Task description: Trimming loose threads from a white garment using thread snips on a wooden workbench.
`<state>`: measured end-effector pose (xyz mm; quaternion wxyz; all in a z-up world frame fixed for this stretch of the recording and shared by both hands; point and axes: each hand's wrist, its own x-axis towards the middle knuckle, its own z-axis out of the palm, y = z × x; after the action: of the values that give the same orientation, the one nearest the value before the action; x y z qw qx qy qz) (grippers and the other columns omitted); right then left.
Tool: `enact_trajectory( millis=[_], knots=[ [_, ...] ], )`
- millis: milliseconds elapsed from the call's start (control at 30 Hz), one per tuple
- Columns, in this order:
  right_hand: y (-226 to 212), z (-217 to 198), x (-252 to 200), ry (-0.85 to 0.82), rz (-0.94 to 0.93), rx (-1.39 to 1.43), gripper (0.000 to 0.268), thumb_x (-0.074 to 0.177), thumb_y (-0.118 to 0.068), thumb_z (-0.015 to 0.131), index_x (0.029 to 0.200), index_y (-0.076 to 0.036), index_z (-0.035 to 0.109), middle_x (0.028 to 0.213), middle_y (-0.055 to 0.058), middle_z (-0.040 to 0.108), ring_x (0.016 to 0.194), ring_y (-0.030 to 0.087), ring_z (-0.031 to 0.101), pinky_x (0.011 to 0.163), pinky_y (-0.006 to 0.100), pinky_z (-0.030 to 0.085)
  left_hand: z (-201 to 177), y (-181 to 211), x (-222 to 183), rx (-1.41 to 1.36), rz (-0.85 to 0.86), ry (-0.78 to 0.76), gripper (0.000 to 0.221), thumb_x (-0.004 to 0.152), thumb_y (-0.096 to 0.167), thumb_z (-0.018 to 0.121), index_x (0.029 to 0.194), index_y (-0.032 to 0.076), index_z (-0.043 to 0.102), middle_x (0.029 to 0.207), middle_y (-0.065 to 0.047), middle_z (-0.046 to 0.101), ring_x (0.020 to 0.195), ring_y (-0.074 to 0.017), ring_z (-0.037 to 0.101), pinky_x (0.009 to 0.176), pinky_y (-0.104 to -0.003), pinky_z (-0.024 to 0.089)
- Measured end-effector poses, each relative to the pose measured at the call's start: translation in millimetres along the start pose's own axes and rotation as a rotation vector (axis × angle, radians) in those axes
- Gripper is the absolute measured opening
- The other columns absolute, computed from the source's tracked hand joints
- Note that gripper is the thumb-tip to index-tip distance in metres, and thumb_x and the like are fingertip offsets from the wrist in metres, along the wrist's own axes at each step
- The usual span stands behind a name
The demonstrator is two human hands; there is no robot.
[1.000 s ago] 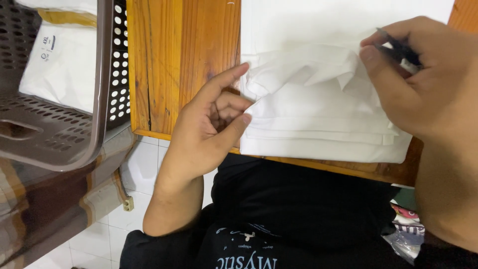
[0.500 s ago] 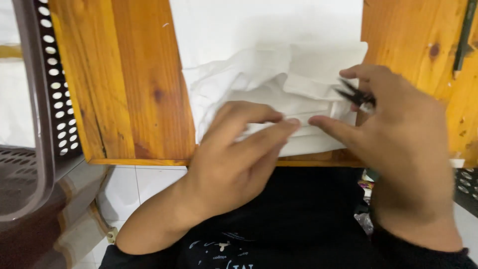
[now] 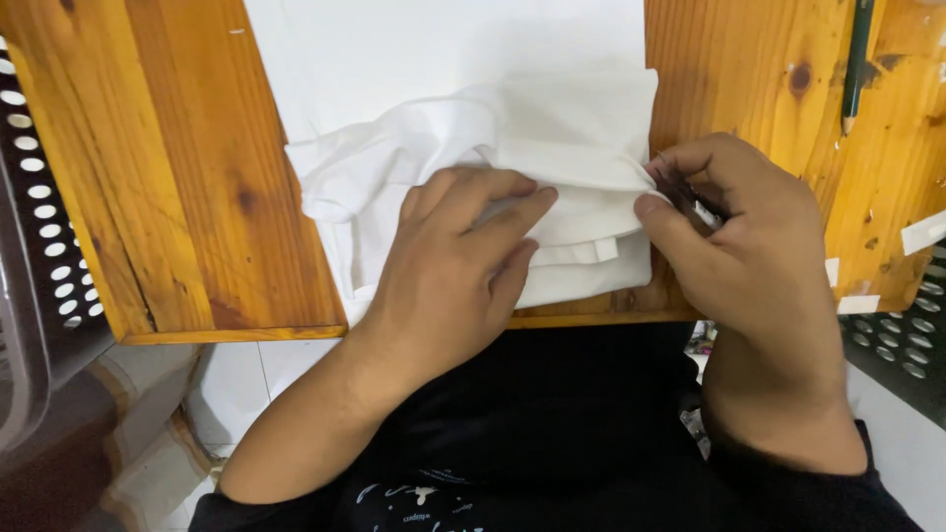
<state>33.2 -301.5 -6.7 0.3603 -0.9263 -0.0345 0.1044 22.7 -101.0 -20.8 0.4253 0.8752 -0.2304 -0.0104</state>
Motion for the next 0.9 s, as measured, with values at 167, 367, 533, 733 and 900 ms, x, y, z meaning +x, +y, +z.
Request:
enact_trajectory(
  millis=[167,367,533,733,900],
  knots=[
    [-4,-5,0,-0.045,0.16,0.047,0.013,0.078,-0.009,0.062,0.088,-0.006,0.054,0.075,0.0,0.056,0.062,0.009,0.049,0.059,0.02,0.04,2,2,4,0.147,0.005,-0.079,0.032,0.079,0.02,0.066,0.108,0.011,0.057,0.106,-0.008,0.049,0.098,-0.0282,0.045,0.075,-0.041,0.038],
    [-3,-9,5,-0.076,0.211,0.187,0.008,0.08,-0.008,0.061,0.087,-0.006,0.057,0.076,0.0,0.056,0.067,0.008,0.049,0.062,0.019,0.039,4,5,8,0.161,0.021,-0.012,0.018,0.08,0.017,0.064,0.098,0.013,0.062,0.093,-0.003,0.053,0.088,-0.0253,0.045,0.068,-0.038,0.036],
    [-3,-8,6,-0.086,0.156,0.033,0.004,0.08,-0.013,0.065,0.083,-0.011,0.062,0.066,-0.003,0.053,0.059,0.007,0.044,0.055,0.019,0.034,5,7,9,0.166,0.027,0.024,0.016,0.08,0.014,0.063,0.096,0.011,0.063,0.09,-0.002,0.053,0.086,-0.0237,0.046,0.067,-0.036,0.036],
    [-6,-7,7,-0.121,0.123,0.13,0.006,0.088,-0.01,0.052,0.088,-0.008,0.057,0.075,-0.003,0.055,0.066,0.008,0.048,0.061,0.019,0.037,11,22,17,0.005,0.139,0.182,0.031,0.08,0.024,0.064,0.091,-0.004,0.058,0.082,-0.014,0.06,0.071,-0.0272,0.054,0.067,-0.036,0.043],
    [-11,-3,6,0.014,0.065,0.219,0.014,0.086,-0.003,0.055,0.099,-0.007,0.056,0.085,0.001,0.055,0.08,0.01,0.051,0.074,0.021,0.04,16,27,21,-0.111,-0.088,0.143,0.017,0.083,0.006,0.047,0.1,0.005,0.049,0.092,-0.006,0.061,0.076,-0.0237,0.06,0.07,-0.034,0.047]
  ],
)
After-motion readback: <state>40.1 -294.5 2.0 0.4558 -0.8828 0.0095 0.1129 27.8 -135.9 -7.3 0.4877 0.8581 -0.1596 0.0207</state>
